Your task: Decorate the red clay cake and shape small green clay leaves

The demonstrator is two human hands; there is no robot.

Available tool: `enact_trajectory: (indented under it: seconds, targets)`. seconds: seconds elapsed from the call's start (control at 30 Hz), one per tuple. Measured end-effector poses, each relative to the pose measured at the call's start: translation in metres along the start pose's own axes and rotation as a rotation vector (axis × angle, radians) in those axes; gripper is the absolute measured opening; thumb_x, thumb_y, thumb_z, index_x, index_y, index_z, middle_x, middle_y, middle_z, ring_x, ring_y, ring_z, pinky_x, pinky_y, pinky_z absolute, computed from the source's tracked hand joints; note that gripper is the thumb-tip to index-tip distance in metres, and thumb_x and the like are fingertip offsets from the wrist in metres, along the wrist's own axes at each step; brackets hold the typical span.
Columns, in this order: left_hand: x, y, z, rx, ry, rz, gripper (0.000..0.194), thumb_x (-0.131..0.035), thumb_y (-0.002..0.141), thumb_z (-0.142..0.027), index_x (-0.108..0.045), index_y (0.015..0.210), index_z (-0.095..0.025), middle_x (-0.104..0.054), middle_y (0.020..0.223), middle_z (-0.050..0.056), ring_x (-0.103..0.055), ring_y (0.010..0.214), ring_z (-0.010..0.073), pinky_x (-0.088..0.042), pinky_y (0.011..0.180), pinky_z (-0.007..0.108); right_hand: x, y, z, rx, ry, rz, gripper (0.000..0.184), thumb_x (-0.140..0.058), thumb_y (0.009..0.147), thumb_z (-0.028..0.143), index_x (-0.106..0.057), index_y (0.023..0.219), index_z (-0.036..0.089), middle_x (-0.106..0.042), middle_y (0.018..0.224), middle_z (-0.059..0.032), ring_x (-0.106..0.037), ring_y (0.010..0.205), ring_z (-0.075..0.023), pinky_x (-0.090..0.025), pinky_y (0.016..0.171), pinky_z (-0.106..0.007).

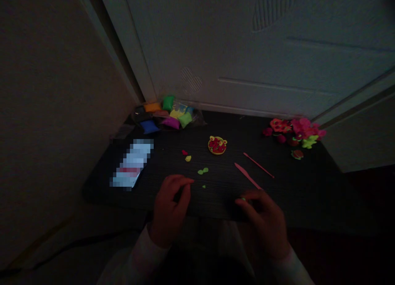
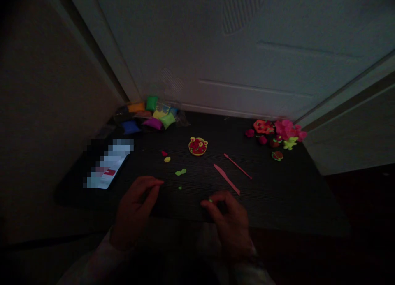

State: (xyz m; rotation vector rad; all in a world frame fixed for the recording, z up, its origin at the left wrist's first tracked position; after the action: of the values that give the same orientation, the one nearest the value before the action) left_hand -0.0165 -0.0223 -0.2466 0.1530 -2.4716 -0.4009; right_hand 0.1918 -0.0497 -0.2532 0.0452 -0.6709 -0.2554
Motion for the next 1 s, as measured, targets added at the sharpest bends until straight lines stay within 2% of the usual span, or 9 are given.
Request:
enact_trajectory:
  seconds: [0.17,0.27,0.37,0.47,0.57,0.67,0.83,0.9,1.0]
  targets:
    - [0.004,-0.007,-0.010,-0.018,-0.024,0.000,0.014,-0.049,0.076,-0.015,-0.061,0.080,-0.020,-0.060,0.080,0.003,-0.058,0.076,0.0136,-0.050,0.067,0.027,0.004,-0.009,0.007,0.079,0.104,0.019,0.014,-0.050,0.076,0.029,-0.063,0.080,0.024,-0.068,0.079,-0.0024,-0.063,0.074,-0.0179,-0.052,0.066,-0.031]
    - [0.004,-0.011,-0.015,-0.036,-0.036,-0.001,0.015,-0.049,0.075,-0.014,-0.062,0.079,-0.020,-0.061,0.079,0.003,-0.059,0.075,0.0137,-0.051,0.066,0.028,0.006,-0.015,0.007,0.065,0.128,-0.020,0.020,-0.043,0.081,0.029,-0.062,0.080,0.023,-0.066,0.069,-0.0023,-0.062,0.067,-0.0169,-0.051,0.061,-0.029]
    - [0.003,-0.014,-0.021,-0.046,-0.071,0.000,0.015,-0.049,0.075,-0.013,-0.062,0.079,-0.020,-0.061,0.079,0.004,-0.059,0.075,0.0138,-0.051,0.066,0.028,0.006,-0.019,0.006,0.031,0.164,-0.052,0.013,-0.051,0.075,0.032,-0.059,0.071,0.022,-0.063,0.064,-0.0014,-0.060,0.060,-0.0166,-0.050,0.053,-0.027]
    - [0.001,-0.016,-0.024,0.003,-0.119,0.040,0.014,-0.050,0.074,-0.013,-0.062,0.077,-0.020,-0.061,0.079,0.003,-0.059,0.076,0.0137,-0.050,0.068,0.027,0.005,-0.021,0.008,0.035,0.200,-0.086,0.010,-0.063,0.066,0.030,-0.057,0.066,0.023,-0.062,0.065,-0.0005,-0.059,0.061,-0.0170,-0.050,0.054,-0.029]
    - [-0.002,-0.017,-0.024,0.107,-0.197,0.117,0.015,-0.049,0.075,-0.015,-0.063,0.077,-0.020,-0.061,0.078,0.003,-0.059,0.074,0.0135,-0.049,0.065,0.026,0.003,-0.020,0.014,0.096,0.200,-0.049,0.004,-0.058,0.071,0.026,-0.060,0.075,0.025,-0.064,0.076,-0.0020,-0.061,0.072,-0.0182,-0.051,0.063,-0.032]
    - [-0.005,-0.017,-0.023,0.221,-0.306,0.193,0.015,-0.048,0.075,-0.017,-0.063,0.076,-0.020,-0.061,0.078,0.002,-0.059,0.074,0.0134,-0.048,0.065,0.025,0.001,-0.020,0.018,0.139,0.193,0.034,0.016,-0.047,0.079,0.023,-0.061,0.086,0.026,-0.064,0.085,-0.0030,-0.060,0.080,-0.0174,-0.050,0.070,-0.033]
    - [-0.015,-0.020,-0.021,0.443,-0.521,0.309,0.013,-0.052,0.073,-0.020,-0.064,0.075,-0.019,-0.063,0.080,0.003,-0.058,0.079,0.0151,-0.045,0.075,0.028,-0.003,-0.022,0.023,0.148,0.200,0.032,0.003,-0.055,0.075,0.024,-0.055,0.072,0.023,-0.060,0.070,-0.0005,-0.057,0.068,-0.0149,-0.048,0.060,-0.027]
    - [-0.023,-0.024,-0.021,0.564,-0.660,0.294,0.014,-0.053,0.073,-0.025,-0.064,0.077,-0.019,-0.064,0.081,0.003,-0.057,0.082,0.0165,-0.043,0.078,0.030,-0.008,-0.024,0.029,0.205,0.200,0.040,0.008,-0.059,0.072,0.024,-0.053,0.068,0.022,-0.057,0.067,0.0008,-0.055,0.065,-0.0137,-0.046,0.058,-0.026]
    - [-0.039,-0.030,-0.022,0.829,-1.019,0.232,0.025,-0.047,0.077,-0.034,-0.064,0.080,-0.016,-0.065,0.085,0.006,-0.057,0.086,0.0176,-0.042,0.080,0.030,-0.019,-0.028,0.043,0.419,0.123,0.066,0.004,-0.057,0.074,0.022,-0.054,0.072,0.020,-0.059,0.068,0.0013,-0.054,0.068,-0.0130,-0.042,0.062,-0.027]
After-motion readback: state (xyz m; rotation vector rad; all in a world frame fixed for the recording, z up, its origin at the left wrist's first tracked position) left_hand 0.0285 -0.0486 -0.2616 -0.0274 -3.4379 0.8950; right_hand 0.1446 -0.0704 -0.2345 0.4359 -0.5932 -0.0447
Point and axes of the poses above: each hand's wrist, its own y-axis towards the middle knuckle, its own x-axis out of the back of the hand, z = x × y, the point moved 4 cm from there along y, towards the middle knuckle
